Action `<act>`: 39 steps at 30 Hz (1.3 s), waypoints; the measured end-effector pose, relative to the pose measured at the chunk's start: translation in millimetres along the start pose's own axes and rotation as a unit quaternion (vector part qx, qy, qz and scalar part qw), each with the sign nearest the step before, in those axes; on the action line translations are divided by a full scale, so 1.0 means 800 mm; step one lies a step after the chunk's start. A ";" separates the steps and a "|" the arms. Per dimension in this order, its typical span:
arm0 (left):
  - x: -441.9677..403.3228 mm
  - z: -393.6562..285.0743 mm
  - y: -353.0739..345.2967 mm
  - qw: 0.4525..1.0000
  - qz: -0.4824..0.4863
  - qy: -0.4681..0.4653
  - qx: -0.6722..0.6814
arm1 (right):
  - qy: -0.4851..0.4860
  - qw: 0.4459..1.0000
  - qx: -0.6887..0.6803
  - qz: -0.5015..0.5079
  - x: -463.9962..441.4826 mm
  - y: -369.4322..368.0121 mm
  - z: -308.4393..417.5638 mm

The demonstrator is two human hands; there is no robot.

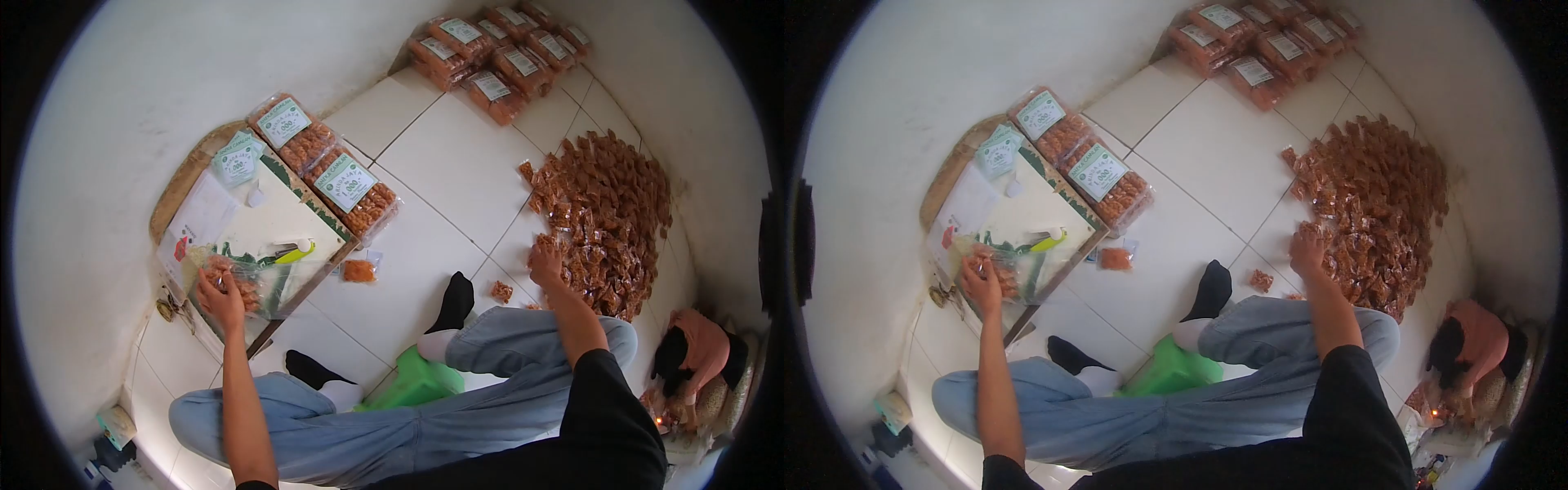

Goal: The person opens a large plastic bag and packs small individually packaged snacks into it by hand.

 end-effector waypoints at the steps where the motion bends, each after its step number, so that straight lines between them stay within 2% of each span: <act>1: 0.000 0.000 0.000 1.000 0.002 0.004 -0.011 | 0.000 1.000 0.000 0.001 0.000 -0.007 -0.001; 4: -0.001 -0.004 0.004 1.000 0.003 0.010 -0.020 | 0.033 0.998 -0.021 -0.048 0.008 0.011 0.013; 6: -0.001 -0.006 0.004 1.000 0.003 0.016 -0.016 | 0.043 0.977 -0.175 0.116 0.015 0.030 0.021; 7: 0.000 -0.006 0.004 1.000 0.000 0.004 -0.014 | 0.043 0.977 -0.172 0.117 0.018 0.032 0.026; 8: -0.001 -0.007 0.004 1.000 -0.004 -0.008 -0.012 | -0.045 0.935 -0.274 0.218 0.021 0.024 0.025; 9: -0.001 -0.008 0.003 1.000 -0.005 -0.005 -0.010 | -0.132 0.866 -0.368 0.312 0.025 0.014 0.024; 10: -0.001 -0.008 0.003 1.000 -0.001 0.001 -0.011 | -0.149 0.809 -0.386 0.418 0.030 -0.003 0.021; 11: -0.001 -0.009 0.004 1.000 0.002 0.008 -0.012 | -0.147 0.811 -0.385 0.416 0.036 -0.015 0.025; 12: -0.001 -0.010 0.006 1.000 0.000 0.010 -0.011 | -0.262 0.724 -0.485 0.414 0.055 -0.038 0.022; 13: -0.001 -0.011 0.006 1.000 0.001 0.014 -0.010 | -0.369 0.615 -0.571 0.400 0.074 -0.063 0.023; 15: 0.000 -0.010 0.004 1.000 -0.001 0.018 -0.005 | -0.293 0.595 -0.638 0.391 0.072 -0.098 0.050; 16: 0.000 -0.007 -0.001 1.000 0.008 0.019 0.006 | -0.247 0.612 -0.647 0.381 0.072 -0.101 0.064; 17: 0.000 -0.001 -0.002 1.000 0.017 0.021 0.015 | -0.241 0.615 -0.648 0.379 0.057 -0.109 0.084; 18: 0.001 0.001 0.002 1.000 0.013 0.024 0.012 | -0.287 0.551 -0.647 0.442 0.053 -0.131 0.110; 19: 0.001 -0.003 0.003 1.000 0.017 0.016 0.011 | -0.330 0.484 -0.638 0.500 0.063 -0.105 0.133; 20: 0.001 -0.007 0.003 1.000 0.020 0.008 0.010 | -0.326 0.546 -0.576 0.514 0.070 -0.075 0.140; 21: 0.002 -0.011 0.007 1.000 0.018 0.012 0.008 | -0.323 0.549 -0.575 0.515 0.071 -0.072 0.149; 22: 0.003 -0.016 0.009 0.999 0.013 0.020 0.021 | -0.205 0.788 -0.423 0.399 0.053 -0.056 0.145; 23: 0.003 -0.020 0.012 0.999 0.009 0.029 0.034 | -0.066 0.942 -0.226 0.240 0.041 -0.034 0.152; 25: 0.004 -0.012 0.006 0.999 0.007 0.023 0.027 | -0.189 0.871 -0.410 0.196 0.062 0.009 0.145; 27: 0.003 -0.007 0.005 1.000 0.002 0.017 0.016 | -0.104 0.856 -0.503 0.059 0.063 0.047 0.154; 28: 0.003 -0.007 0.004 0.999 0.012 0.022 0.026 | -0.092 0.857 -0.507 -0.025 0.062 0.063 0.159; 29: 0.001 -0.006 0.003 0.999 0.021 0.028 0.035 | -0.086 0.856 -0.510 -0.025 0.053 0.073 0.164; 30: 0.000 -0.006 0.004 0.998 0.025 0.021 0.044 | -0.026 0.785 -0.615 0.073 0.039 0.085 0.173; 31: 0.002 -0.004 0.003 0.999 0.020 0.025 0.040 | 0.037 0.692 -0.701 0.169 0.030 0.104 0.185; 32: 0.002 -0.004 0.000 0.999 0.011 0.019 0.028 | 0.046 0.691 -0.701 0.170 0.028 0.133 0.190; 34: 0.003 -0.012 0.007 0.999 -0.003 0.018 0.029 | 0.129 0.499 -0.820 0.248 0.046 0.219 0.206; 35: 0.003 -0.017 0.013 0.999 -0.013 0.022 0.025 | 0.139 0.497 -0.820 0.249 0.057 0.259 0.212; 37: 0.002 -0.017 0.013 0.998 0.018 0.055 0.033 | 0.202 0.408 -0.841 0.293 0.087 0.338 0.228; 39: -0.004 -0.018 0.024 0.997 0.004 0.058 0.043 | 0.258 0.396 -0.823 0.314 0.115 0.395 0.238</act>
Point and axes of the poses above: each hand's wrist, its own x-axis away from the middle knuckle, its own y-axis out of the back of the hand, z = x × y, the point moved 5 cm from there along -x, towards the middle knuckle, and after that the axes turned 13 degrees about -y, right-handed, at the moved point
